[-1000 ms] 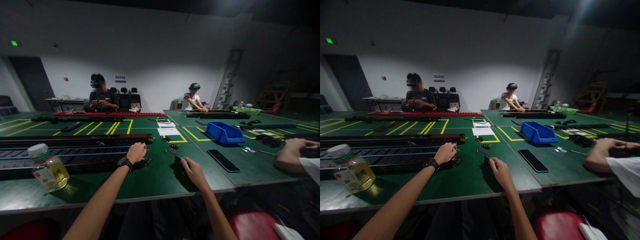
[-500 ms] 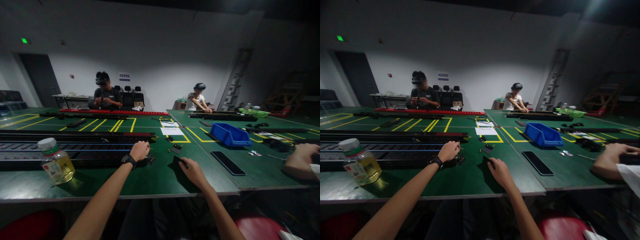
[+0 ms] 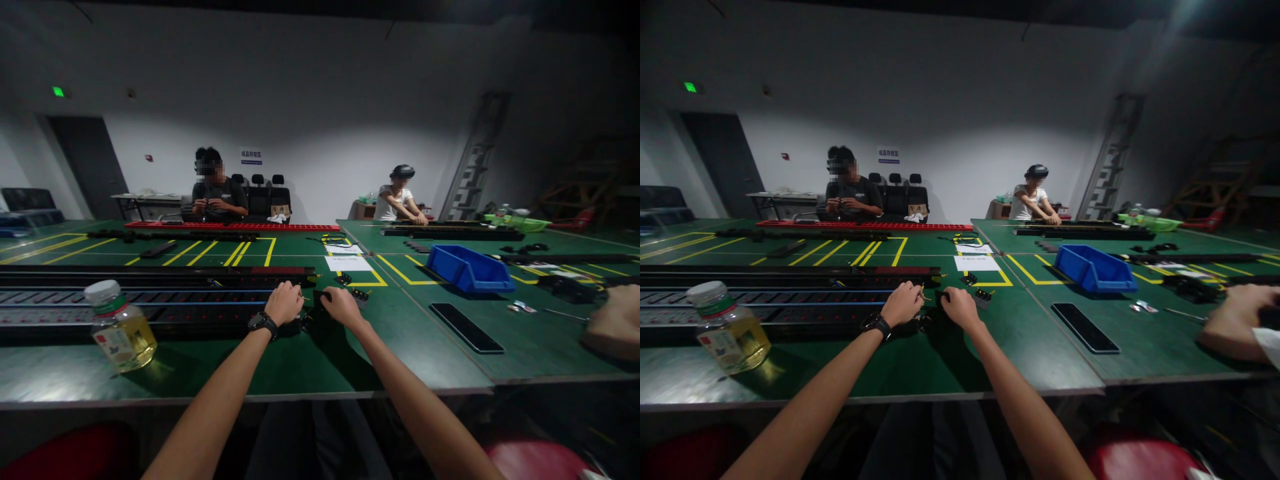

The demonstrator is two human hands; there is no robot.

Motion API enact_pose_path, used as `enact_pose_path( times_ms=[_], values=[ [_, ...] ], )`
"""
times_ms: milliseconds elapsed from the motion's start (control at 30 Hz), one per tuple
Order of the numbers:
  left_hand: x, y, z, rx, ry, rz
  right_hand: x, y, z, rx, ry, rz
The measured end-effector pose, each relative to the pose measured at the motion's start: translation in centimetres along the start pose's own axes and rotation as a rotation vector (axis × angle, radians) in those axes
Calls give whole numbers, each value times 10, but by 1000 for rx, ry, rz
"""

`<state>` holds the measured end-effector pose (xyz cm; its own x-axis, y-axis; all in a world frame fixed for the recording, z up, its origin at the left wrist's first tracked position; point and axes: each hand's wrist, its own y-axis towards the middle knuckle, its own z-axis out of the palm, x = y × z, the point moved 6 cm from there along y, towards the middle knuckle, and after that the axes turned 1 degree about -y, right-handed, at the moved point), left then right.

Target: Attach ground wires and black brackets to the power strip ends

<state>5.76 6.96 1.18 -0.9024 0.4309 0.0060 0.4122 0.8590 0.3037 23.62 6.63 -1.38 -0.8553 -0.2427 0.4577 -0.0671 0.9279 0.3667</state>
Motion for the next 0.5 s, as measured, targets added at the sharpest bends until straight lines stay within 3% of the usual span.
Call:
enact_pose_path(
  times_ms=[233, 500],
  values=[
    [0, 2, 2, 37, -8, 11, -5, -6, 16, -16, 172, -32],
    [0, 2, 1, 49, -13, 10, 6, -8, 27, 30, 346, -107]
  ],
)
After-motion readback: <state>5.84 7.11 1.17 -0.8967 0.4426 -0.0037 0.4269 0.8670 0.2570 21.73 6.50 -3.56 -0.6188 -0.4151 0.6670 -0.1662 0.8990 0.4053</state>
